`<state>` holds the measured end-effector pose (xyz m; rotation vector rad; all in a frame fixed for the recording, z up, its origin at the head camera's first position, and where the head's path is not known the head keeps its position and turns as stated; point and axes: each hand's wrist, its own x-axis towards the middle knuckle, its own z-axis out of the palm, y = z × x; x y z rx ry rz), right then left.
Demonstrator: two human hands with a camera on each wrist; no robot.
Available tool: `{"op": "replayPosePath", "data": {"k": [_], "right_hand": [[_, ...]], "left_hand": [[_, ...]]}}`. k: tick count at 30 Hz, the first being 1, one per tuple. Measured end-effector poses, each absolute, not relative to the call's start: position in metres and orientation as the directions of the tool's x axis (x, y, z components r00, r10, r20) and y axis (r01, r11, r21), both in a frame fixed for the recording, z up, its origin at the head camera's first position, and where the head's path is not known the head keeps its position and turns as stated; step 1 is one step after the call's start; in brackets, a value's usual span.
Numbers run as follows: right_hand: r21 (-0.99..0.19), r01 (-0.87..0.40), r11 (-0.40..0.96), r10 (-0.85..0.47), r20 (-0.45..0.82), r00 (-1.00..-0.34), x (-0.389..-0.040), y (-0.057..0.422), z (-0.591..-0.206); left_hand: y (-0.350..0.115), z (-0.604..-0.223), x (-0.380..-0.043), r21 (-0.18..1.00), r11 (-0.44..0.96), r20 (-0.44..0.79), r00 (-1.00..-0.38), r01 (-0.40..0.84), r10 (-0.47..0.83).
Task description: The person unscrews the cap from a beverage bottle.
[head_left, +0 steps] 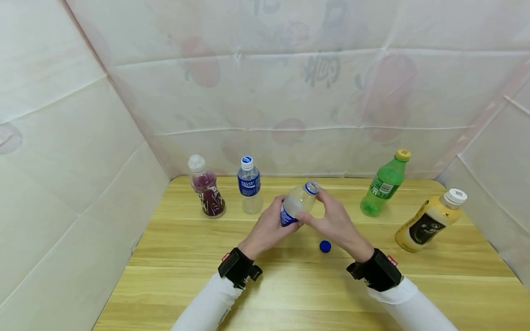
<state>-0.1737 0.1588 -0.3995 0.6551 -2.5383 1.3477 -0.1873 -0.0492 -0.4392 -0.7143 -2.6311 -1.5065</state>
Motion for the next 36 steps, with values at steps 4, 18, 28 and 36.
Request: {"op": "replayPosePath", "data": {"k": [4, 18, 28, 36], "right_hand": [[-0.723, -0.502, 0.475, -0.295, 0.407, -0.864, -0.174, 0.154, -0.402], [-0.705, -0.463, 0.537, -0.226, 0.409, -0.884, -0.191, 0.170, -0.376], [-0.610, -0.445, 0.656, -0.197, 0.431, -0.881, -0.222, 0.181, -0.372], [-0.627, -0.387, 0.676, -0.184, 0.365, -0.913, -0.236, 0.183, -0.384]], "left_hand": [[-0.049, -0.440, -0.189, 0.805, 0.430, 0.251, -0.891, 0.409, 0.378], [-0.076, -0.438, -0.187, 0.719, 0.556, 0.266, -0.904, 0.417, 0.333], [-0.109, -0.449, -0.184, 0.700, 0.589, 0.271, -0.913, 0.404, 0.304], [-0.118, -0.450, -0.180, 0.678, 0.596, 0.308, -0.902, 0.430, 0.301]]}}
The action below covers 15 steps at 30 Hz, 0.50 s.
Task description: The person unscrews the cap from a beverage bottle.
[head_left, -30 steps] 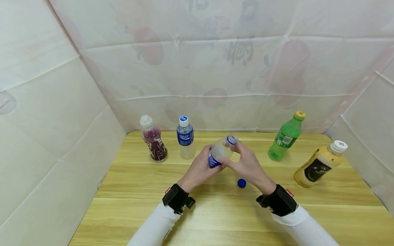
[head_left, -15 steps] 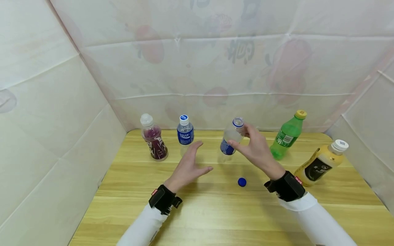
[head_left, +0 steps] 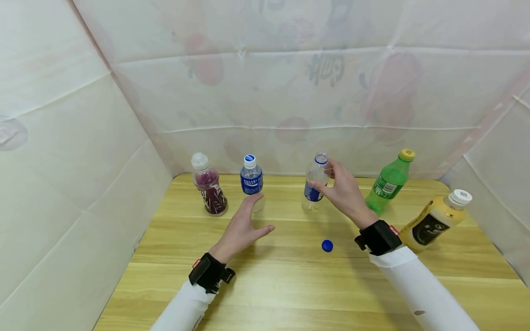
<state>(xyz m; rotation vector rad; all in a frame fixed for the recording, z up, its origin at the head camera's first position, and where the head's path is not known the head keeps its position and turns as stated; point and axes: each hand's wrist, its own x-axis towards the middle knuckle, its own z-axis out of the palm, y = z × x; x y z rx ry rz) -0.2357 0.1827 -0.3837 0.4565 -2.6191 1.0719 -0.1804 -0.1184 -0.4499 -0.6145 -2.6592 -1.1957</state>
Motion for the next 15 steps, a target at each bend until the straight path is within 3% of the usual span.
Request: {"op": "replayPosePath", "data": {"k": [9, 15], "right_hand": [[-0.661, -0.370, 0.653, -0.167, 0.351, -0.921, -0.2444, 0.1827, -0.3911], [-0.668, -0.367, 0.647, -0.167, 0.346, -0.923, -0.2457, 0.1828, -0.3935]], "left_hand": [[-0.1254, -0.4494, -0.1776, 0.669, 0.598, 0.353, -0.896, 0.442, 0.269], [-0.1274, -0.4517, -0.1817, 0.649, 0.555, 0.502, -0.841, 0.520, 0.201]]}}
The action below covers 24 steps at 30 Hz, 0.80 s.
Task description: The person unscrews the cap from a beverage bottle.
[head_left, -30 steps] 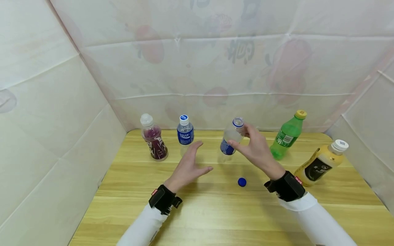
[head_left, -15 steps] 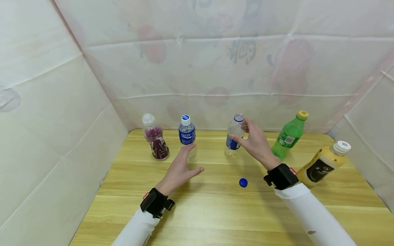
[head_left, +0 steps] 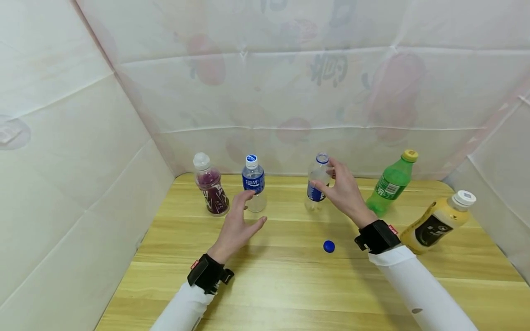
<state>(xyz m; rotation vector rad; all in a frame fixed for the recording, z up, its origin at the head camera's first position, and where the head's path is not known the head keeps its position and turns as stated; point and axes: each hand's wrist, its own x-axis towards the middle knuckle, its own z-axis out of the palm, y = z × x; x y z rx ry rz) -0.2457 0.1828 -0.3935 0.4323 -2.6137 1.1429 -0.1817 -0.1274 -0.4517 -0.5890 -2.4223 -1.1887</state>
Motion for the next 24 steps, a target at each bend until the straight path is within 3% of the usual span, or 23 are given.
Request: {"op": "replayPosePath", "data": {"k": [8, 24], "right_hand": [[-0.689, -0.355, 0.632, -0.162, 0.331, -0.930, -0.247, 0.186, -0.399], [-0.725, -0.290, 0.625, -0.081, 0.310, -0.947, -0.226, 0.208, -0.401]], "left_hand": [[-0.121, -0.446, -0.187, 0.639, 0.519, 0.631, -0.773, 0.567, 0.068], [-0.104, -0.430, -0.214, 0.664, 0.549, 0.653, -0.751, 0.507, -0.095]]}}
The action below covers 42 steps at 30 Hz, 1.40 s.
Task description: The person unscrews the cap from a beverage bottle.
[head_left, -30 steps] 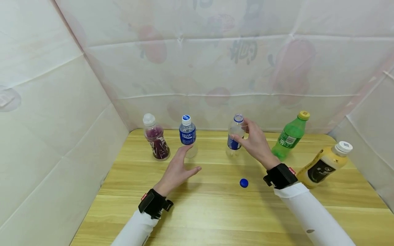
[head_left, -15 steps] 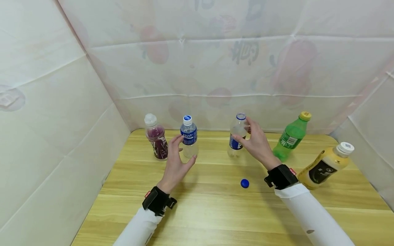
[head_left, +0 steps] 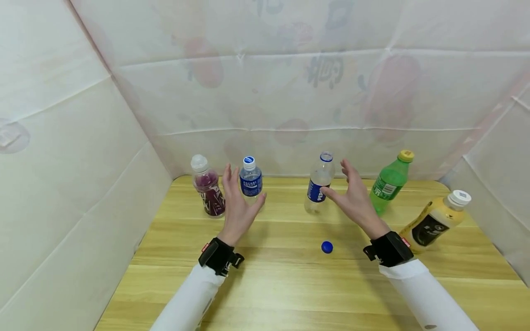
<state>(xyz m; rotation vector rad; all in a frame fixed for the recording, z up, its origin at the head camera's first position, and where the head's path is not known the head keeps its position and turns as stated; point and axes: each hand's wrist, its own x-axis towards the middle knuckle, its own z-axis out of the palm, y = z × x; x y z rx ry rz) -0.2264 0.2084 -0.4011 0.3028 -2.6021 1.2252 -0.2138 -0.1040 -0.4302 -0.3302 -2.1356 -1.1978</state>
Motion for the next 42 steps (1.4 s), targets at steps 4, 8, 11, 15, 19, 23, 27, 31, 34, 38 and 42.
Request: {"op": "replayPosePath", "data": {"k": [4, 8, 11, 15, 19, 23, 27, 31, 34, 38, 42], "right_hand": [[-0.710, -0.282, 0.646, -0.083, 0.303, -0.950, -0.217, 0.211, -0.404], [-0.696, -0.304, 0.651, -0.094, 0.323, -0.942, -0.211, 0.212, -0.408], [-0.689, -0.330, 0.645, -0.105, 0.348, -0.932, -0.207, 0.213, -0.410], [-0.689, -0.348, 0.636, -0.108, 0.367, -0.924, -0.203, 0.215, -0.410], [-0.702, -0.339, 0.626, -0.104, 0.355, -0.929, -0.199, 0.218, -0.411], [-0.709, -0.325, 0.626, -0.106, 0.336, -0.936, -0.197, 0.219, -0.412], [-0.706, -0.318, 0.633, -0.111, 0.323, -0.940, -0.194, 0.218, -0.414], [-0.702, -0.318, 0.637, -0.109, 0.326, -0.939, -0.193, 0.217, -0.415], [-0.700, -0.320, 0.639, -0.106, 0.331, -0.938, -0.193, 0.218, -0.416], [-0.699, -0.323, 0.638, -0.103, 0.338, -0.935, -0.192, 0.220, -0.417], [-0.708, -0.338, 0.620, -0.099, 0.356, -0.929, -0.190, 0.222, -0.417]], "left_hand": [[-0.099, -0.427, -0.222, 0.722, 0.514, 0.600, -0.789, 0.463, -0.132], [-0.095, -0.428, -0.230, 0.773, 0.477, 0.544, -0.823, 0.418, -0.160], [-0.096, -0.431, -0.236, 0.803, 0.459, 0.504, -0.844, 0.379, -0.185], [-0.098, -0.435, -0.242, 0.850, 0.413, 0.436, -0.876, 0.327, -0.204], [-0.101, -0.442, -0.245, 0.885, 0.384, 0.361, -0.910, 0.264, -0.205], [-0.104, -0.450, -0.251, 0.910, 0.354, 0.300, -0.933, 0.216, -0.201], [-0.107, -0.456, -0.255, 0.931, 0.317, 0.252, -0.948, 0.182, -0.194], [-0.109, -0.458, -0.257, 0.934, 0.317, 0.228, -0.956, 0.162, -0.182], [-0.110, -0.458, -0.259, 0.931, 0.331, 0.224, -0.958, 0.155, -0.181], [-0.110, -0.458, -0.260, 0.920, 0.359, 0.234, -0.955, 0.157, -0.182], [-0.107, -0.457, -0.257, 0.915, 0.354, 0.259, -0.954, 0.191, -0.153]]}}
